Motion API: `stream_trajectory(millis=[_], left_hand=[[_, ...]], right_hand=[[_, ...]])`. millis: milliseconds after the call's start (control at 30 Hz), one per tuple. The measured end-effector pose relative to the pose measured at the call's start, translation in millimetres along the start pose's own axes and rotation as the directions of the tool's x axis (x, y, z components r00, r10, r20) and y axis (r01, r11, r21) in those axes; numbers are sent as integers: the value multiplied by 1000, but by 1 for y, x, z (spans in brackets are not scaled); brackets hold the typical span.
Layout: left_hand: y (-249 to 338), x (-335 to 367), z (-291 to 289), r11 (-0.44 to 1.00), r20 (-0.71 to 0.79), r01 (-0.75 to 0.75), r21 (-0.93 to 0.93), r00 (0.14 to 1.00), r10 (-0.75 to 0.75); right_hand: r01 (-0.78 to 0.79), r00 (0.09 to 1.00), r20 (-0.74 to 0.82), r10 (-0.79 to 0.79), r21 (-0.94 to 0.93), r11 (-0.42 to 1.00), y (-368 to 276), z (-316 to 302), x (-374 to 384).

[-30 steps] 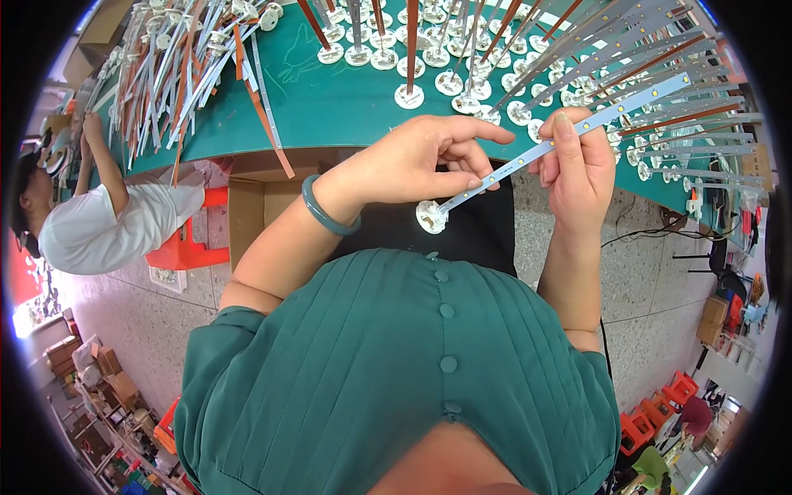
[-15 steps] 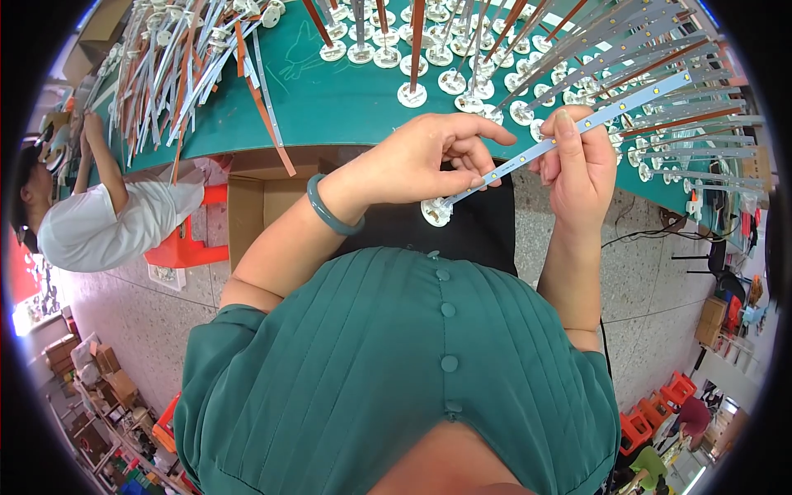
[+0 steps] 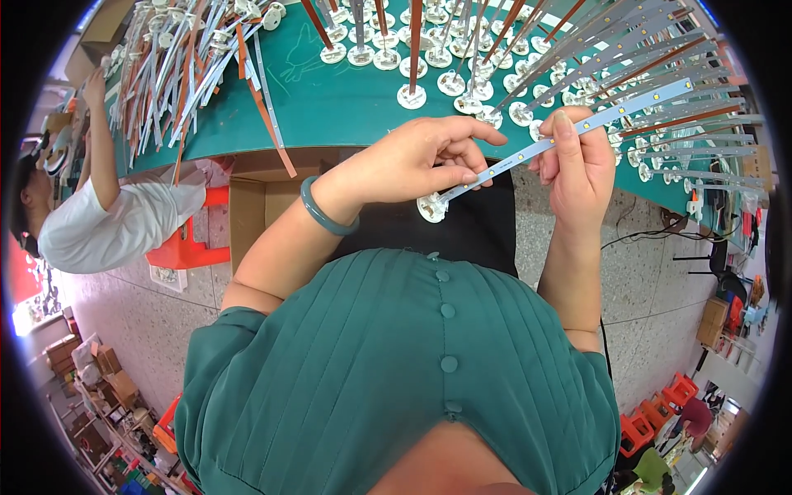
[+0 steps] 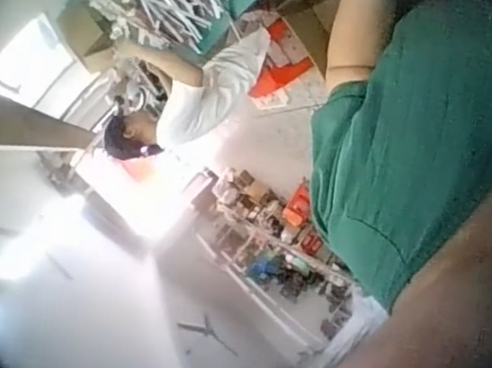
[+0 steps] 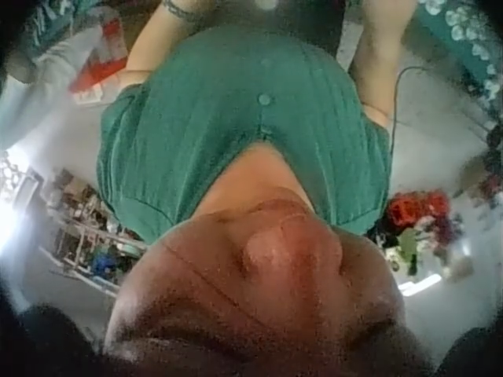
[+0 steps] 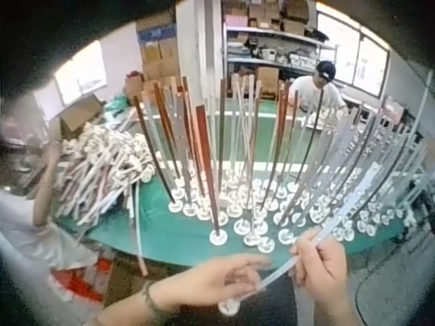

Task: Assembling components by gluing long rods onto small circular bases using a hot glue gun.

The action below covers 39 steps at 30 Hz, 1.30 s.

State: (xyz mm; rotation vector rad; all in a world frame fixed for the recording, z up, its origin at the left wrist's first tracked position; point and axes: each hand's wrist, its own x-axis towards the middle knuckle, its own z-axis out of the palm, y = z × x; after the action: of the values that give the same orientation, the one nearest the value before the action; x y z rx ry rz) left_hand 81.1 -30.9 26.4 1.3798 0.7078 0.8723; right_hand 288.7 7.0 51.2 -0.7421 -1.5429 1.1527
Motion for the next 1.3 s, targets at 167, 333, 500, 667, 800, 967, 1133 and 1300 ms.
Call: stream_trajectory(millis=[167,333,500,667,800,967,1133,1300], left_hand=[[4,1,5,999,-34,4,37,999,-3],[6,1,8,995,-34,12,95,999,-9],[3,1,11,997,-46,4,83,999,0],[4,1,11,1000,-57,-15,23,998,16],[4,1,12,999,-53,5,37,999,-3],[6,2,14,998,-68,17,61,998,-13],[3,4,14,995,-75,13,94,997,-6],[4,1,14,999,-57,14,50,998,-11]], right_hand=[[8,1000,-1,-8,-6,1000,-1,-1,-1],[13,1000,0,-13,3,1000,-3,0,-2],[7,1000,-7,-7,2,1000,-3,-1,-4],[13,1000,-19,-12,17,1000,-1,-3,-4],[8,1000,-30,-8,7,1000,-2,-1,-4],[12,1000,-8,-12,13,1000,-1,-3,-4],[11,1000,-15,-11,-2,1000,-1,0,-4],[13,1000,-18,-13,-11,1000,-2,-1,-5]])
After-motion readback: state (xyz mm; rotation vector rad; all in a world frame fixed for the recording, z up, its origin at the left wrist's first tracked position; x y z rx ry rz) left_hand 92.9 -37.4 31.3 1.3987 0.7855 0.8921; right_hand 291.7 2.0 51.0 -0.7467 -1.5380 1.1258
